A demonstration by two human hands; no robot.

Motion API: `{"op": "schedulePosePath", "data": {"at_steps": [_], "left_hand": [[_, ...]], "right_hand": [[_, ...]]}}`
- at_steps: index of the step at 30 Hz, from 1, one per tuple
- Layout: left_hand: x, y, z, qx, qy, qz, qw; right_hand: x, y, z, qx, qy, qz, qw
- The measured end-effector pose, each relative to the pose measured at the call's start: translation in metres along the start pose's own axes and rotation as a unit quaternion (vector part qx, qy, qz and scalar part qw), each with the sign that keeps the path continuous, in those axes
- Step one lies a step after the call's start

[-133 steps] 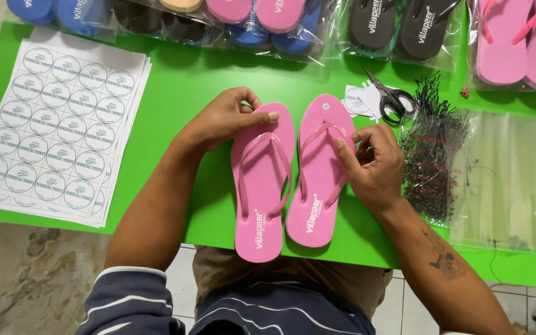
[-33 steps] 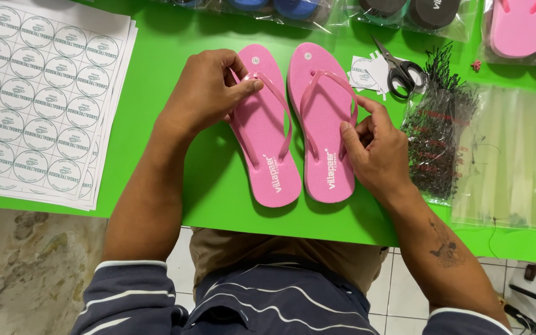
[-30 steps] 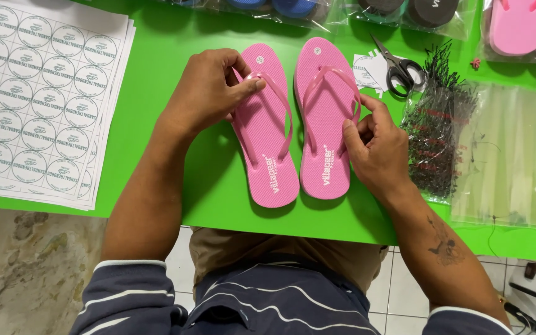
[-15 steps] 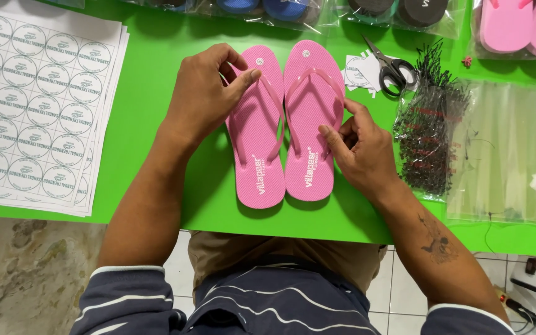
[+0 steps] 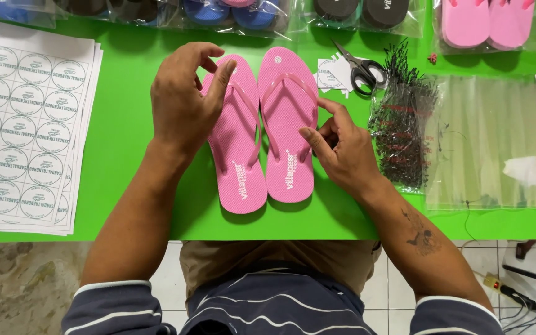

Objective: The person inserts flip-flops and a cardboard hanger into a plastic bag, trims the edge using shears, and applies a label to the package.

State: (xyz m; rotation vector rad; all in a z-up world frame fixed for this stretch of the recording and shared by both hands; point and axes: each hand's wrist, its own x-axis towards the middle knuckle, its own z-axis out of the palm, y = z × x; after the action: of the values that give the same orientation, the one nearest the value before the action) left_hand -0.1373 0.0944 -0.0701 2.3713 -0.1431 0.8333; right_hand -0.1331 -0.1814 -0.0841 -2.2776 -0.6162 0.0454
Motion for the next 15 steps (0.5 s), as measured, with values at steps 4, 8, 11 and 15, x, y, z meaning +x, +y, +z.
{"op": "schedulePosePath", "data": {"at_steps": [4, 8, 11, 15], "left_hand": [[-0.010, 0.020, 0.024, -0.012, 0.024, 0.097, 0.995], [-0.038, 0.074, 0.051, -0.082, -0.017, 0.142, 0.986], [-0.050, 0.139, 0.042, -0.137, -0.059, 0.172, 0.974], [-0.067, 0.185, 0.077, -0.118, -0.103, 0.186, 0.970]], "right_hand": [[-0.001, 0.010, 0.000, 0.038, 0.075, -0.045, 0.995], [-0.002, 0.008, -0.014, 0.057, 0.184, -0.107, 0.976], [-0.006, -0.006, -0.034, 0.093, 0.278, -0.091, 0.952], [-0.007, 0.011, -0.053, 0.154, 0.384, -0.097, 0.905]]}}
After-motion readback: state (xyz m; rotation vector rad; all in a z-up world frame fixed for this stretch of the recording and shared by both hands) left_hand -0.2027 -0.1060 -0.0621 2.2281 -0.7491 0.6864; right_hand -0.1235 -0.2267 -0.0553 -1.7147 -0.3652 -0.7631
